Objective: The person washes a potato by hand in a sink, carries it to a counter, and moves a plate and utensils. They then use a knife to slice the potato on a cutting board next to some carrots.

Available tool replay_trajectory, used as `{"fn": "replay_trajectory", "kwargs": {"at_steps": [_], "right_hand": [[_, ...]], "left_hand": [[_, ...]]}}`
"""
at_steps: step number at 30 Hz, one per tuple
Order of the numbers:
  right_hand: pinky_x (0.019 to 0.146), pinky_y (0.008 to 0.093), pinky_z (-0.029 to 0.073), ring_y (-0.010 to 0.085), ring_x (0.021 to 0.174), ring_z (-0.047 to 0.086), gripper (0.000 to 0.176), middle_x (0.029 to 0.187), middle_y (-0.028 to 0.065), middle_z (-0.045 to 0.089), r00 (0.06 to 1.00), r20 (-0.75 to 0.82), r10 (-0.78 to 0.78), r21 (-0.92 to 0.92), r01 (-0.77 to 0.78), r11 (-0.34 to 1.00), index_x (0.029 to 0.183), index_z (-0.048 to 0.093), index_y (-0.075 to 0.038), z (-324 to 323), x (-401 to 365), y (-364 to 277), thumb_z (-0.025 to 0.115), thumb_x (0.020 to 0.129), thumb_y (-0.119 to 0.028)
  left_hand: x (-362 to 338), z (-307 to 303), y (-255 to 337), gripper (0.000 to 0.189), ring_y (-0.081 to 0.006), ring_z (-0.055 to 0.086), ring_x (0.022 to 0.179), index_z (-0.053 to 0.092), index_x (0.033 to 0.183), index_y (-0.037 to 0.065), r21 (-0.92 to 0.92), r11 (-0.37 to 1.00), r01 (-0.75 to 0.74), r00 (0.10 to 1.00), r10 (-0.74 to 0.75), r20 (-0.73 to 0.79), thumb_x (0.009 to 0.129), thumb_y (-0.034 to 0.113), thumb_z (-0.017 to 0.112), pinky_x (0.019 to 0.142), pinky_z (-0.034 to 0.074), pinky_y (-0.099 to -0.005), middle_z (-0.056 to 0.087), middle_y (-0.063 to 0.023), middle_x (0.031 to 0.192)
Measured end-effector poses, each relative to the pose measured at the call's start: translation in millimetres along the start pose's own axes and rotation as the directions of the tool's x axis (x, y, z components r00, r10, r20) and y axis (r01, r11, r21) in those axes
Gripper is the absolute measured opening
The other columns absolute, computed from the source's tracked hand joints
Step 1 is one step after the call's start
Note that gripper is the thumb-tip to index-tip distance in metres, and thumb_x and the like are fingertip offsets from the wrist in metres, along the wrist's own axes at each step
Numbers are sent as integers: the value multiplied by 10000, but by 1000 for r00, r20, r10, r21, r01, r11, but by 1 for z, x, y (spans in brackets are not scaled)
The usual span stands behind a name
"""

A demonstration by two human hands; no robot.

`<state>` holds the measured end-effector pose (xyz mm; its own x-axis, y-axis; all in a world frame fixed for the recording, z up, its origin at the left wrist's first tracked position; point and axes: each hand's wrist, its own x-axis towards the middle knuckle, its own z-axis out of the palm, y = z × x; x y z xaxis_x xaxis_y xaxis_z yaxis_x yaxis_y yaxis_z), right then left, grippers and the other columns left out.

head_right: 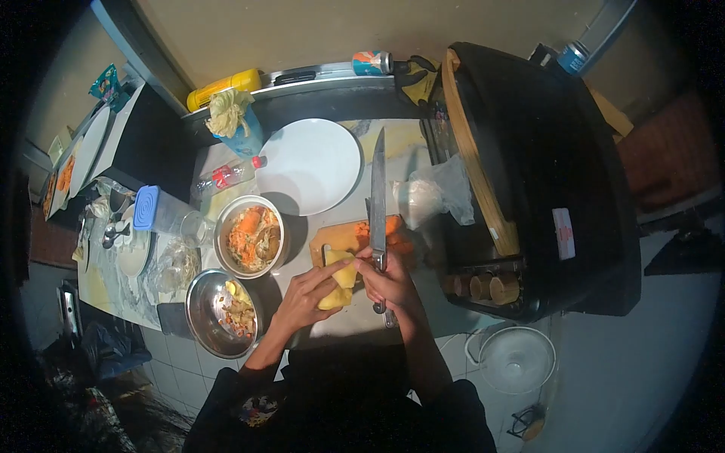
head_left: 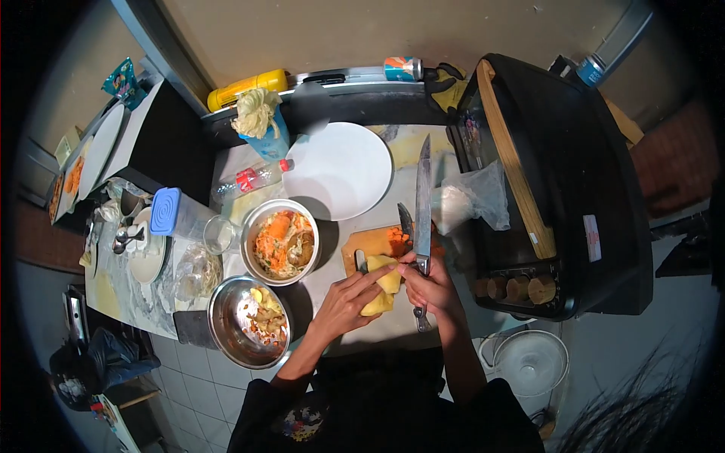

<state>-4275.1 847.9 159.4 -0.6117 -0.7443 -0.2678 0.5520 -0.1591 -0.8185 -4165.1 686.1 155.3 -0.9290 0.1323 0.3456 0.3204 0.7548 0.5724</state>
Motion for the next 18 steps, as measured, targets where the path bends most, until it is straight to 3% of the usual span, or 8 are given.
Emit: {"fn": "replay_trajectory", "kwargs": {"at_steps": [6, 8, 12, 13, 14, 16, 17, 18], "right_hand": [[291, 203, 268, 21, 312, 321, 36, 487, -35, 390, 998, -39, 49, 60, -46, 997, 872, 472, -37, -1, 16, 4, 504, 886, -41], [291, 212, 273, 27, 315, 324, 41, 487, -32, 390, 985, -171, 30, -45, -39, 998, 876, 479, -40, 0, 25, 2, 518, 877, -52], [294, 210, 274, 35, 334, 362, 90, 501, -16, 441, 967, -236, -95, -308, 18, 951, 791, 544, -4, -8, 59, 1, 557, 849, -71], [339, 232, 313, 48, 373, 409, 128, 514, -9, 470, 959, -264, -100, -382, -9, 924, 740, 563, 7, -11, 69, 0, 587, 824, -87], [339, 232, 313, 48, 373, 409, 128, 514, -9, 470, 962, -257, -98, -387, -10, 922, 740, 563, 7, -15, 81, 1, 587, 824, -87], [412, 264, 359, 65, 437, 458, 143, 520, -2, 482, 931, -205, -301, -699, 76, 711, 728, 567, 11, -24, 109, 5, 614, 796, -107], [482, 301, 392, 116, 490, 505, 146, 523, 48, 507, 916, -134, -379, -766, 147, 626, 730, 562, 23, -26, 122, 5, 615, 772, -106], [482, 301, 392, 116, 490, 505, 146, 523, 48, 507, 918, -124, -376, -767, 151, 623, 730, 562, 23, -28, 135, 6, 615, 772, -106]], "left_hand": [[-4, 7, -3, 470, -230, 577, 853, 624, 936, 6, -99, 984, 150, 986, -157, -64, 498, 86, 774, 686, 509, -297, 401, -71, 1353], [-6, 10, -3, 477, -266, 563, 993, 637, 985, 43, -290, 897, 333, 919, -377, -113, 529, 86, 772, 774, 496, -303, 386, -110, 1352], [-10, 30, -18, 451, -290, 530, 1051, 629, 1010, 66, -367, 859, 358, 856, -459, -237, 585, 102, 776, 864, 451, -348, 427, -175, 1266], [-8, 34, -19, 404, -227, 558, 984, 611, 1004, 47, -415, 841, 349, 833, -481, -273, 638, 110, 771, 821, 466, -326, 514, -145, 1134], [-7, 34, -19, 404, -227, 558, 984, 611, 1004, 47, -416, 840, 349, 829, -484, -281, 638, 110, 771, 821, 466, -326, 514, -145, 1134], [-3, 31, -18, 340, -153, 565, 904, 583, 1004, 27, -750, 368, 550, 637, -766, 92, 711, 95, 742, 775, 472, -287, 562, -88, 1005], [-2, 33, -20, 340, -153, 565, 904, 583, 1004, 27, -753, 366, 547, 632, -770, 84, 711, 95, 742, 775, 472, -287, 562, -88, 1005], [-2, 37, -23, 326, -127, 558, 870, 557, 1033, 22, -834, 219, 506, 589, -795, 148, 758, 114, 707, 749, 469, -267, 565, -65, 969]]}}
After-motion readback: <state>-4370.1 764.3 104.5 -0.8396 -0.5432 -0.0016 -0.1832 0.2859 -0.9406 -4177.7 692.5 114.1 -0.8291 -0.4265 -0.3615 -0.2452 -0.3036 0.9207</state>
